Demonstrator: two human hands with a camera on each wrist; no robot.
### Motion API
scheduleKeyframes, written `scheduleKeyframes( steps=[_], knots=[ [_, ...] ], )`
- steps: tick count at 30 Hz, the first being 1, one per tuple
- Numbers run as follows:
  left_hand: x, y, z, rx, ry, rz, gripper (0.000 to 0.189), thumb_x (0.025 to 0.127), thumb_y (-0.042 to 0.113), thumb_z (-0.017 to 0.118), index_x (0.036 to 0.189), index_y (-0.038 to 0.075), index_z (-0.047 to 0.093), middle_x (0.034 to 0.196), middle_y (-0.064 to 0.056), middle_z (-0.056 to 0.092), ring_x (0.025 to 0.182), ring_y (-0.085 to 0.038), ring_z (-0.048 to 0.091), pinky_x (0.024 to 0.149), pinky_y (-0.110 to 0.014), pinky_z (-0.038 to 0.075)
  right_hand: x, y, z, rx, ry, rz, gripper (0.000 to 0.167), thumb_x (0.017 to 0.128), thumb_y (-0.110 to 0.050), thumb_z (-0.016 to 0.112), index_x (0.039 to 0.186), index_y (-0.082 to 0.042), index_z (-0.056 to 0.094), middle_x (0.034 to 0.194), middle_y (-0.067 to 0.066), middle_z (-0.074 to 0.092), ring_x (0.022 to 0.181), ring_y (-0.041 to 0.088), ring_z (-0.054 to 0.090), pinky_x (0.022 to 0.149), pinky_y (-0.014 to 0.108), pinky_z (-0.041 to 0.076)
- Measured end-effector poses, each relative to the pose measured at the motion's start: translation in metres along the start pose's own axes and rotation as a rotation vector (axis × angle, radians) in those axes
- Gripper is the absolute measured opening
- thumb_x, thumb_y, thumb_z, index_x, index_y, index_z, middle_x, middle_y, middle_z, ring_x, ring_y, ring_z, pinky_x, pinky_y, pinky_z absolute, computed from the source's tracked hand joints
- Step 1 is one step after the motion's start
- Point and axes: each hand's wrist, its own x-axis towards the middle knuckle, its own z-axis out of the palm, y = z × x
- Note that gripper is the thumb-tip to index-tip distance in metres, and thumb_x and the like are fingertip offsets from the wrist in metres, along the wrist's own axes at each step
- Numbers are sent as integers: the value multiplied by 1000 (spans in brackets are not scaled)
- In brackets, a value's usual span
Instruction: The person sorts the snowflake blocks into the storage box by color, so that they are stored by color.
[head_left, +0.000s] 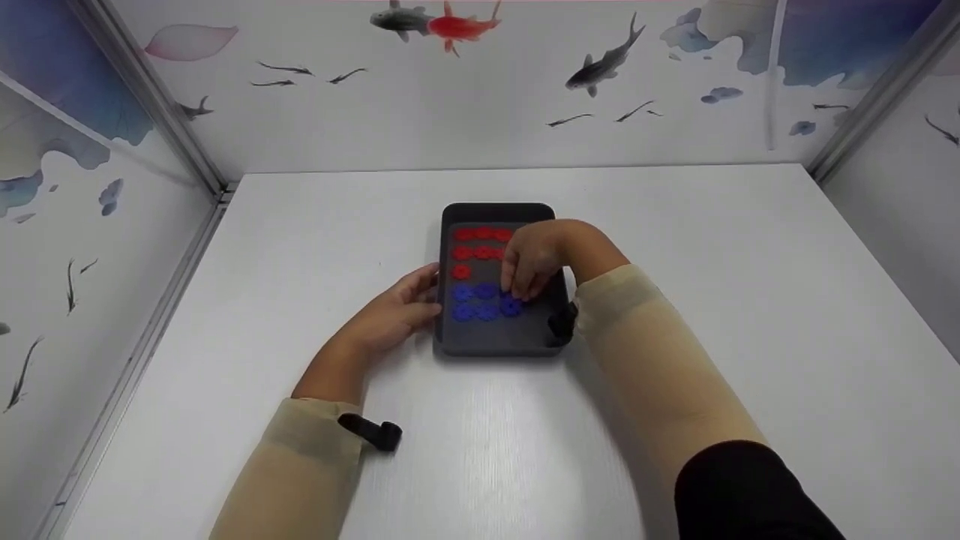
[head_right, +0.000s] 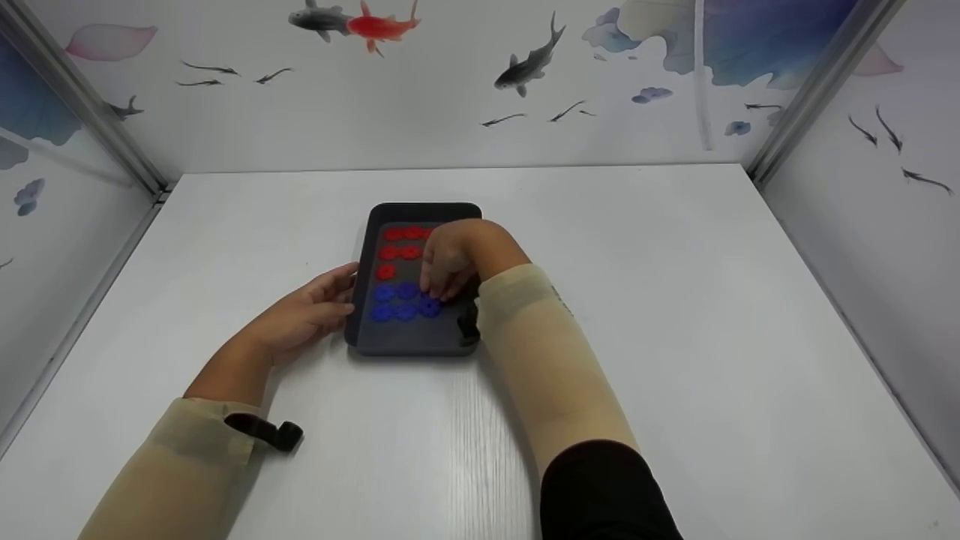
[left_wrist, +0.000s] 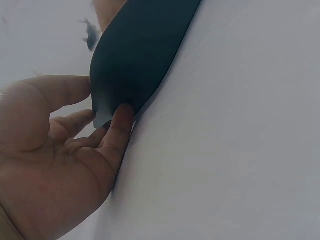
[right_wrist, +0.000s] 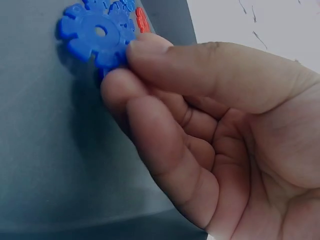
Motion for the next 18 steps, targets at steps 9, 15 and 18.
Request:
scheduleKeyframes(
  steps=[9, 15, 18],
  knots=[
    [0, 3, 3, -10, 24, -37, 75, 104, 6, 60, 170, 24, 29, 173, 3, 37, 158, -18, 42, 127, -43, 40, -2, 0, 0, -31, 30, 0, 14, 95, -8, 76, 107, -13, 82, 108, 5, 82, 97, 18, 77, 89, 33, 64],
    [0, 2, 2, -1, 28, -42, 75, 104, 8, 61, 170, 24, 29, 174, 3, 36, 159, -17, 41, 128, -42, 39, -17, 6, 1, -2, 137, -92, 11, 98, -18, 75, 106, -16, 83, 109, 5, 82, 97, 21, 77, 87, 36, 65],
    [1, 1, 1, -13, 30, -41, 75, 104, 7, 61, 170, 23, 29, 174, 2, 36, 159, -18, 41, 128, -43, 39, -31, 12, 2, 33, 217, -153, 14, 98, -24, 77, 109, -18, 82, 107, 5, 80, 95, 22, 76, 85, 36, 65]
  ],
)
